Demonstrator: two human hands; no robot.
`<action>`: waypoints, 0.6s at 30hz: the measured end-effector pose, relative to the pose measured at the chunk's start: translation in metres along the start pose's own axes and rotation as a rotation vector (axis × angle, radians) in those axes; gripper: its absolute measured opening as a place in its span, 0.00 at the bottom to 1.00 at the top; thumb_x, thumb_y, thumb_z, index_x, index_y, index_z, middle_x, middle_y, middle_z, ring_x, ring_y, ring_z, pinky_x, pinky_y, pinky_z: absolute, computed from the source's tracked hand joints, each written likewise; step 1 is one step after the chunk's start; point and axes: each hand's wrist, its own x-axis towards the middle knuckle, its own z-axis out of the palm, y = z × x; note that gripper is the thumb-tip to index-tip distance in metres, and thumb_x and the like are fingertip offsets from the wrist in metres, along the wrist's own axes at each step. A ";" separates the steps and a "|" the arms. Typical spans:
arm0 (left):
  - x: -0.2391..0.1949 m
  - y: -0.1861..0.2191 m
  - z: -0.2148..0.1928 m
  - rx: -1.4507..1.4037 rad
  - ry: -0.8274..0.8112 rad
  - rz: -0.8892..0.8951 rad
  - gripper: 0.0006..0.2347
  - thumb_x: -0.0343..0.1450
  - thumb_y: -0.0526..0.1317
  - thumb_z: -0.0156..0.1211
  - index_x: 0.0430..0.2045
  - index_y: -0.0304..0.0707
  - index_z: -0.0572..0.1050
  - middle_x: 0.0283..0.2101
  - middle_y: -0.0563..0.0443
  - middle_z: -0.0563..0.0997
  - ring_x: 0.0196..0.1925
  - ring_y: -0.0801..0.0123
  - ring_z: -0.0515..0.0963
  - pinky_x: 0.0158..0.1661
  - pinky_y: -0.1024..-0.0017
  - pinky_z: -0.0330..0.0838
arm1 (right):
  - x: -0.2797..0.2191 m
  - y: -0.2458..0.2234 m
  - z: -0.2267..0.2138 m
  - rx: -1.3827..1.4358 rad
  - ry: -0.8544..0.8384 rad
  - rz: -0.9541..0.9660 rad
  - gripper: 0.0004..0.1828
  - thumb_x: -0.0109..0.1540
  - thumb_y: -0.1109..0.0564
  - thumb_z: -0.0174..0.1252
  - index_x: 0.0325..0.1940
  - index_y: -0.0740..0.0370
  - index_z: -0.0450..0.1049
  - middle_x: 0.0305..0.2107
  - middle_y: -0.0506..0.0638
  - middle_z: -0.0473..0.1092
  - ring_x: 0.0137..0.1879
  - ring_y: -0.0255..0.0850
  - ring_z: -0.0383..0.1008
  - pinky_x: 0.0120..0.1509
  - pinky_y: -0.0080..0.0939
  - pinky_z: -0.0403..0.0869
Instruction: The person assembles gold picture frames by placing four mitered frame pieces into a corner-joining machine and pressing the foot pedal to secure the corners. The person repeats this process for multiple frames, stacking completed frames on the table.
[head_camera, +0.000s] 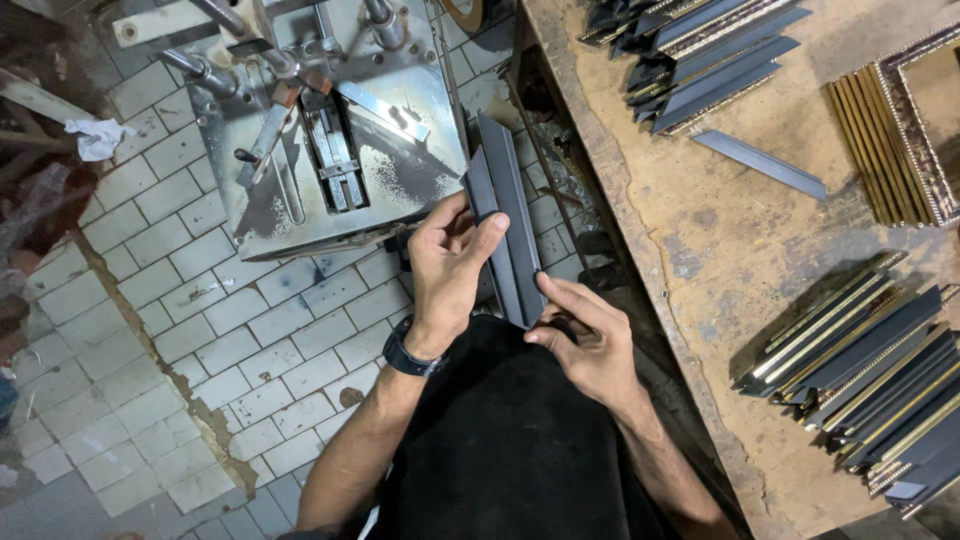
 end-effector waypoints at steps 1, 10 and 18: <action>0.000 0.001 0.000 0.005 0.004 -0.002 0.18 0.73 0.34 0.66 0.55 0.23 0.73 0.46 0.49 0.82 0.45 0.80 0.78 0.48 0.79 0.75 | 0.001 0.002 0.001 0.004 -0.008 -0.014 0.35 0.55 0.76 0.67 0.67 0.67 0.70 0.56 0.55 0.69 0.47 0.34 0.73 0.52 0.35 0.82; -0.009 0.007 -0.002 0.060 0.020 0.060 0.18 0.74 0.38 0.66 0.55 0.25 0.74 0.43 0.52 0.81 0.42 0.81 0.77 0.45 0.80 0.73 | 0.003 0.013 0.012 0.009 0.060 -0.076 0.28 0.58 0.77 0.64 0.63 0.68 0.73 0.53 0.59 0.71 0.47 0.36 0.75 0.49 0.38 0.81; -0.031 -0.006 0.019 0.206 0.158 0.060 0.13 0.77 0.45 0.61 0.41 0.30 0.76 0.32 0.55 0.78 0.29 0.83 0.74 0.29 0.80 0.70 | 0.006 0.018 0.031 -0.054 0.121 -0.193 0.27 0.55 0.75 0.69 0.57 0.68 0.76 0.50 0.60 0.75 0.45 0.35 0.77 0.46 0.36 0.80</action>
